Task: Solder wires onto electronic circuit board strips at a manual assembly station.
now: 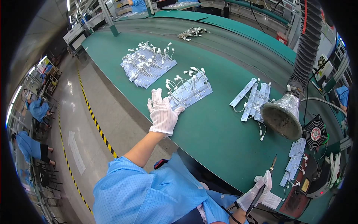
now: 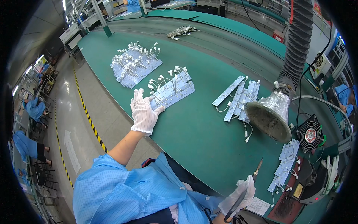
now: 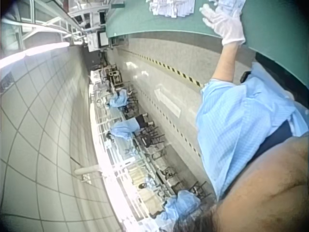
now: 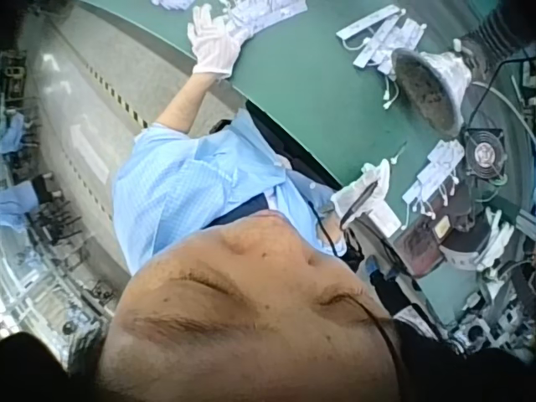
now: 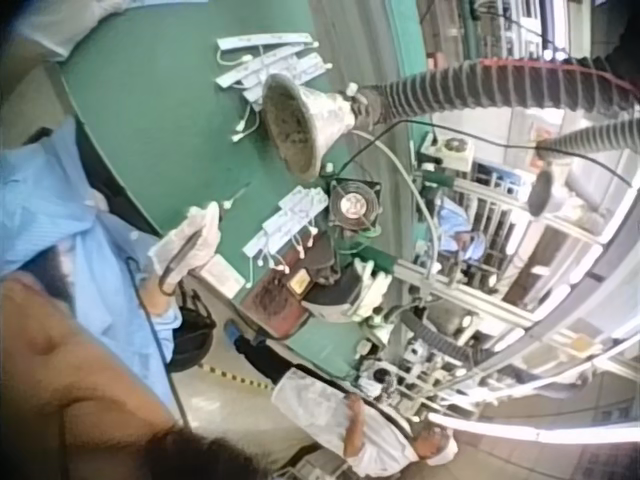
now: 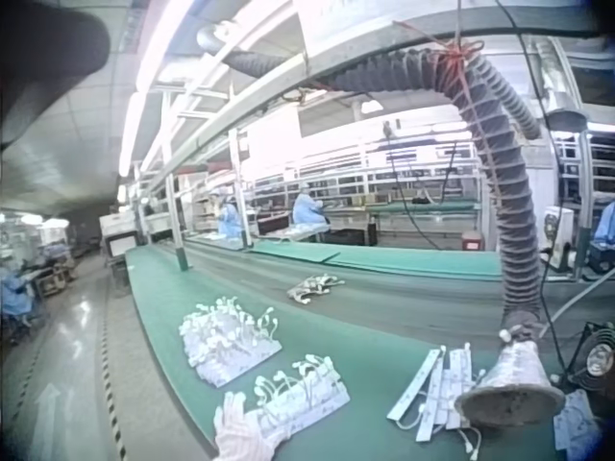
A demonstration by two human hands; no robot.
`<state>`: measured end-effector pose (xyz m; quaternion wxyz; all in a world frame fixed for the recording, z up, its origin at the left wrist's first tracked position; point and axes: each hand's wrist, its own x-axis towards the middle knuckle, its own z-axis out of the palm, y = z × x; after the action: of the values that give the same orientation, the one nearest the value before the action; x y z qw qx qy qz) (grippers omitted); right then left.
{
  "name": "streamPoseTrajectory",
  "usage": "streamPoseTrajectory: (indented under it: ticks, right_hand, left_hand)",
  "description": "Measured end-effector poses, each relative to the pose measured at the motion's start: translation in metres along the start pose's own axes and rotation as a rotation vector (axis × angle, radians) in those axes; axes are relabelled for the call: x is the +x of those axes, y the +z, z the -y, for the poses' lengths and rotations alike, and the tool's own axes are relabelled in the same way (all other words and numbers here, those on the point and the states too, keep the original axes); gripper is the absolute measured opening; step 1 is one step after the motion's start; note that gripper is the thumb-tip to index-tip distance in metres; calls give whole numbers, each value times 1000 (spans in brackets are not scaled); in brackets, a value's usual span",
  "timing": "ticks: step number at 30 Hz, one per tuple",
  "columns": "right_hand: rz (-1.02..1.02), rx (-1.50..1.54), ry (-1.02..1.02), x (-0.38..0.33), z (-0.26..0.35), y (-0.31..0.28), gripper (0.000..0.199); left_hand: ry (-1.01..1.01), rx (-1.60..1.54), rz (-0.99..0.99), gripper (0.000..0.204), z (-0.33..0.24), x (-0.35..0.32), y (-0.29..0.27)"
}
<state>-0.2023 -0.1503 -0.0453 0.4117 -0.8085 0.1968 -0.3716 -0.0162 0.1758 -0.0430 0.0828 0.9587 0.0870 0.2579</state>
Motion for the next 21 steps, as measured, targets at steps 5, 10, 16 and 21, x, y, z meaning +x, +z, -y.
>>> streamPoseTrajectory:
  ticks: [5, 10, 16, 21]
  right_hand:
    - [14, 10, 5, 0, 0, -1, 30]
    - [14, -7, 13, 0, 2, -1, 31]
    - [84, -28, 59, 0, 4, -7, 32]
    - [109, -30, -18, 0, -5, -5, 32]
  left_hand:
    - [67, -17, -50, 57, -3, 1, 0]
    - [168, -32, 89, 55, -1, 3, 14]
    - [128, -4, 94, 67, -5, 20, 25]
    - [141, 167, 211, 72, -3, 29, 11]
